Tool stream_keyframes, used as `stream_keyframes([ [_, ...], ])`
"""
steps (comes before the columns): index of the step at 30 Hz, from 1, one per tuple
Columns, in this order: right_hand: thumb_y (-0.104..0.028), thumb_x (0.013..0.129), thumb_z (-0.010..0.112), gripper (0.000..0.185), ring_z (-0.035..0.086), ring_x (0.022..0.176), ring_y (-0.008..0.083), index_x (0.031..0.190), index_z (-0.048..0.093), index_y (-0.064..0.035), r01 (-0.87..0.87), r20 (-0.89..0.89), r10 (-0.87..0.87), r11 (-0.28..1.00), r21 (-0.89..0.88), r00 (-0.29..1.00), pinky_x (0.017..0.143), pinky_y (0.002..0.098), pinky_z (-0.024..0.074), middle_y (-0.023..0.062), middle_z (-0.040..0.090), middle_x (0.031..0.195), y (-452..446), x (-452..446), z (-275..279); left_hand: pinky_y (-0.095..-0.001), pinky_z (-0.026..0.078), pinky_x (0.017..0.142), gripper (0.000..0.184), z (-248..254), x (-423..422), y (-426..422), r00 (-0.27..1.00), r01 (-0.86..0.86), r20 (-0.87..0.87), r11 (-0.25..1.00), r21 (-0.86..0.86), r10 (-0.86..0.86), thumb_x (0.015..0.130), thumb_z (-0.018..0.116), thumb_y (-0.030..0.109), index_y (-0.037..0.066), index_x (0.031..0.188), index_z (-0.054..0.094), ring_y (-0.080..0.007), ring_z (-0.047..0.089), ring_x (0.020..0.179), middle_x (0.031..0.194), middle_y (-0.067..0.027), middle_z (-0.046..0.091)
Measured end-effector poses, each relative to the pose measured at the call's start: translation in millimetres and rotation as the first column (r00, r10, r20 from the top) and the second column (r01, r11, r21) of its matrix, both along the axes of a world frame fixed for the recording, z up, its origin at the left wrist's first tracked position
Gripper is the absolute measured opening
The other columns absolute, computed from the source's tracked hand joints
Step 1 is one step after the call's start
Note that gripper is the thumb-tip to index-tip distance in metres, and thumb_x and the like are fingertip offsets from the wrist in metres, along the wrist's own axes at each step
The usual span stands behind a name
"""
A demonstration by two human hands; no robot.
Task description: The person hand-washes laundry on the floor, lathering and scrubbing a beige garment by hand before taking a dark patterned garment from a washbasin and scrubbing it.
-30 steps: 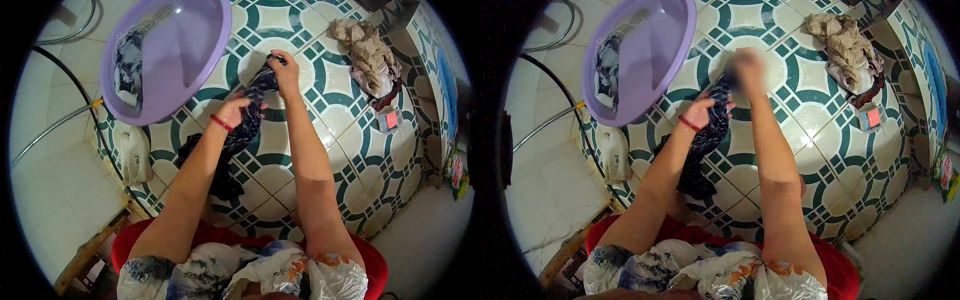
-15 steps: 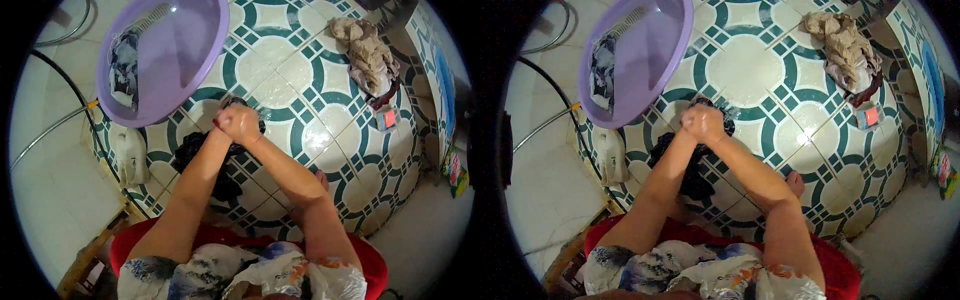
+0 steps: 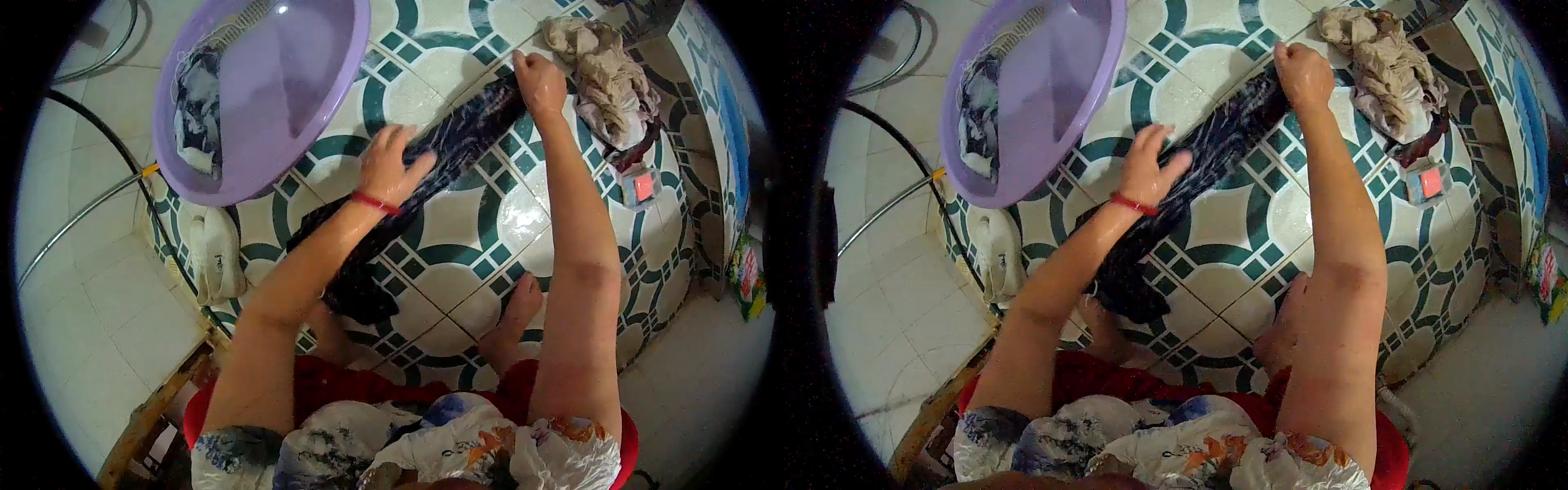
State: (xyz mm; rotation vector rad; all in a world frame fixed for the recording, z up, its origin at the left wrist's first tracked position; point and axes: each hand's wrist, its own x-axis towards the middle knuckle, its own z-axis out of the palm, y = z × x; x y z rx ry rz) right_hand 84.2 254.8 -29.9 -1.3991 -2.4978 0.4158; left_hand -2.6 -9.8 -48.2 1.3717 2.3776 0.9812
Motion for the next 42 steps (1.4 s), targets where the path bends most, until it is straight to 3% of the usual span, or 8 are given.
stream_keyframes([
  [4,-0.028,0.080,0.050,0.025,0.061,0.071,0.0332,0.072,0.061,-0.0069,-0.272,0.024,0.272,0.962,-0.009,0.962,0.056,0.0422,0.0488,0.0162,0.062,0.076,-68,-22,-44,-0.0634,0.014,0.097,0.075,-14,8,-71,0.728,0.566,-0.102,0.678,-0.468,-0.678,0.067,0.066,0.048,0.016,0.129,0.039,-0.0332,0.023,0.129,0.140,-0.0151,0.025],
  [9,-0.023,0.076,0.051,0.021,0.059,0.080,0.0268,0.092,0.061,-0.0123,-0.827,0.263,0.820,0.550,-0.116,0.508,0.063,0.0426,0.0485,0.0098,0.059,0.089,-163,-6,-71,-0.0714,0.008,0.092,0.075,-40,12,-87,0.700,0.590,-0.042,0.611,-0.528,-0.713,0.070,0.058,0.057,0.022,0.132,0.035,-0.0317,0.013,0.133,0.142,-0.0111,0.022],
  [11,-0.024,0.080,0.050,0.015,0.060,0.063,0.0281,0.081,0.057,-0.0107,-0.396,0.071,0.399,0.917,-0.052,0.914,0.050,0.0397,0.0492,0.0100,0.060,0.080,-63,-18,-83,-0.0735,0.005,0.090,0.075,-46,21,-97,0.710,0.566,-0.083,0.636,-0.524,-0.700,0.072,0.052,0.061,0.022,0.133,0.034,-0.0320,0.008,0.133,0.144,-0.0091,0.016],
  [17,-0.020,0.079,0.046,0.016,0.059,0.055,0.0256,0.081,0.058,-0.0085,-0.257,-0.012,0.272,0.921,0.293,0.962,0.047,0.0400,0.0480,0.0121,0.060,0.069,-180,-43,-63,-0.0728,0.003,0.090,0.075,-44,20,-86,0.740,0.635,0.076,0.657,-0.406,-0.669,0.072,0.053,0.060,0.023,0.134,0.034,-0.0332,0.009,0.133,0.144,-0.0083,0.017],
  [20,-0.021,0.076,0.052,0.014,0.059,0.058,0.0271,0.078,0.060,-0.0107,-0.737,0.085,0.753,0.657,-0.157,0.653,0.056,0.0492,0.0458,0.0072,0.063,0.075,-181,-34,-145,-0.0725,0.002,0.091,0.071,-41,21,-88,0.707,0.583,-0.037,0.613,-0.533,-0.706,0.072,0.054,0.059,0.023,0.132,0.037,-0.0315,0.008,0.134,0.145,-0.0039,0.019],
  [23,-0.028,0.081,0.049,0.021,0.060,0.064,0.0309,0.084,0.057,-0.0091,-0.142,0.076,0.140,0.990,0.025,0.987,0.058,0.0450,0.0476,0.0144,0.060,0.079,-54,-37,-86,-0.0711,0.005,0.092,0.070,-44,22,-91,0.744,0.570,-0.100,0.706,-0.420,-0.661,0.071,0.056,0.058,0.021,0.129,0.040,-0.0311,0.013,0.133,0.142,-0.0047,0.025],
  [36,-0.027,0.069,0.066,0.034,0.053,0.093,0.0352,0.096,0.059,-0.0074,-0.088,-0.084,0.083,0.995,-0.057,0.993,0.077,0.0441,0.0459,0.0141,0.055,0.100,-52,-35,-81,-0.0393,0.046,0.076,0.033,-39,1,-112,0.979,0.205,0.081,0.905,-0.373,-0.188,0.071,0.057,0.006,0.008,0.104,0.055,-0.0315,0.048,0.099,0.104,-0.0132,0.048],
  [42,-0.019,0.075,0.053,0.022,0.058,0.081,0.0371,0.091,0.060,-0.0055,-0.193,-0.131,0.181,0.978,-0.084,0.975,0.071,0.0425,0.0473,0.0169,0.059,0.084,-48,-36,-46,-0.0573,0.027,0.094,0.055,-28,23,-111,0.852,0.461,-0.054,0.794,-0.398,-0.522,0.071,0.063,0.037,0.014,0.119,0.050,-0.0368,0.035,0.118,0.136,-0.0180,0.029],
])
